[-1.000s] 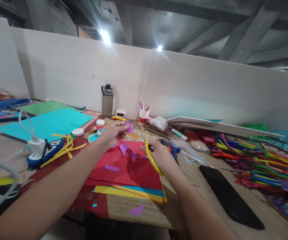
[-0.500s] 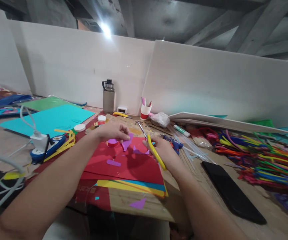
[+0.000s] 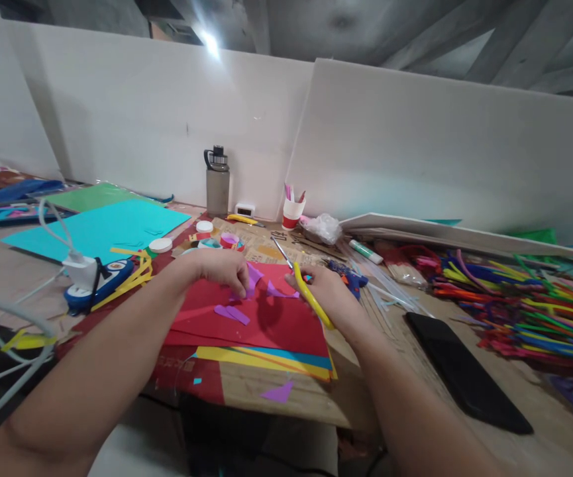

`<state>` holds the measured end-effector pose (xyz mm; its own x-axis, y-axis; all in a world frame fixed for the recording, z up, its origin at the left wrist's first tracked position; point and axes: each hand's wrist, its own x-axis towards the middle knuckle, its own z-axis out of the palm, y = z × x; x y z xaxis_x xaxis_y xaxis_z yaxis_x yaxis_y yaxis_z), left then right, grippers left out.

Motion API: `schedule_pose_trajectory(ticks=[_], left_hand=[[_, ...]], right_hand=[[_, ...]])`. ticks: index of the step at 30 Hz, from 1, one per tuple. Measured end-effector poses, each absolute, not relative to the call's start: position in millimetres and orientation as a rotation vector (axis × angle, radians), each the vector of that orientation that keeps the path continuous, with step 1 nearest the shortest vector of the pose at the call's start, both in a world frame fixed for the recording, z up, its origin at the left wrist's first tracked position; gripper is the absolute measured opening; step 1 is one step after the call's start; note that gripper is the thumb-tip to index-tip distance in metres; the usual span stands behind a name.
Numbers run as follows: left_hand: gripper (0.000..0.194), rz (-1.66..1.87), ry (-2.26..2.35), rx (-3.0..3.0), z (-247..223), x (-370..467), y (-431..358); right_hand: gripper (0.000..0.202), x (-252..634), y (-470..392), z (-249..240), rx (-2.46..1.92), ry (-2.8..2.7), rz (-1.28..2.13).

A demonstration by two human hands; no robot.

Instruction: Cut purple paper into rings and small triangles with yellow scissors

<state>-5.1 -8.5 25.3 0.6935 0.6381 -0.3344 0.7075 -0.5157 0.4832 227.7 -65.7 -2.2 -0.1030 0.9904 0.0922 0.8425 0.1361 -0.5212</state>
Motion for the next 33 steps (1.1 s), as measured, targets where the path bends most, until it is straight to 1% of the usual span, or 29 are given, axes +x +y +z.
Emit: schedule_pose_trajectory(ticks=[2, 6, 9, 12, 18, 23, 27, 29, 33], left_hand=[[0.014, -0.050, 1.052, 2.235, 26, -8, -7], [0.018, 0.263, 1.124, 2.029, 25, -7, -5], [0.019, 0.493, 1.139, 1.839, 22, -2, -2], [0.016, 0.684, 1.089, 1.671, 18, 1, 2], [0.006, 0.904, 1.002, 1.492, 12, 1, 11], [0.007, 0.962, 1.012, 1.448, 9, 1, 12], [0.008, 0.985, 1.031, 1.461, 6, 1, 13], [0.011, 1.025, 1.000, 1.492, 4, 0, 14], [0.014, 1.130, 0.957, 1.552, 4, -1, 15]], right_hand=[[0.034, 228, -64, -4, -1.799, -2.038, 0.401], [0.027, 226, -61, -14, -1.916, -2.065, 0.196], [0.030, 224, -62, -25, -2.009, -2.084, 0.094], [0.034, 220, -65, -30, -2.076, -2.172, 0.030], [0.039, 205, -78, -18, -2.120, -2.357, -0.091], [0.036, 204, -82, -12, -2.134, -2.417, -0.097], [0.030, 206, -78, -11, -2.078, -2.315, -0.163], [0.029, 203, -74, -8, -1.945, -2.251, -0.100], [0.026, 190, -62, 0, -1.626, -2.221, 0.186]])
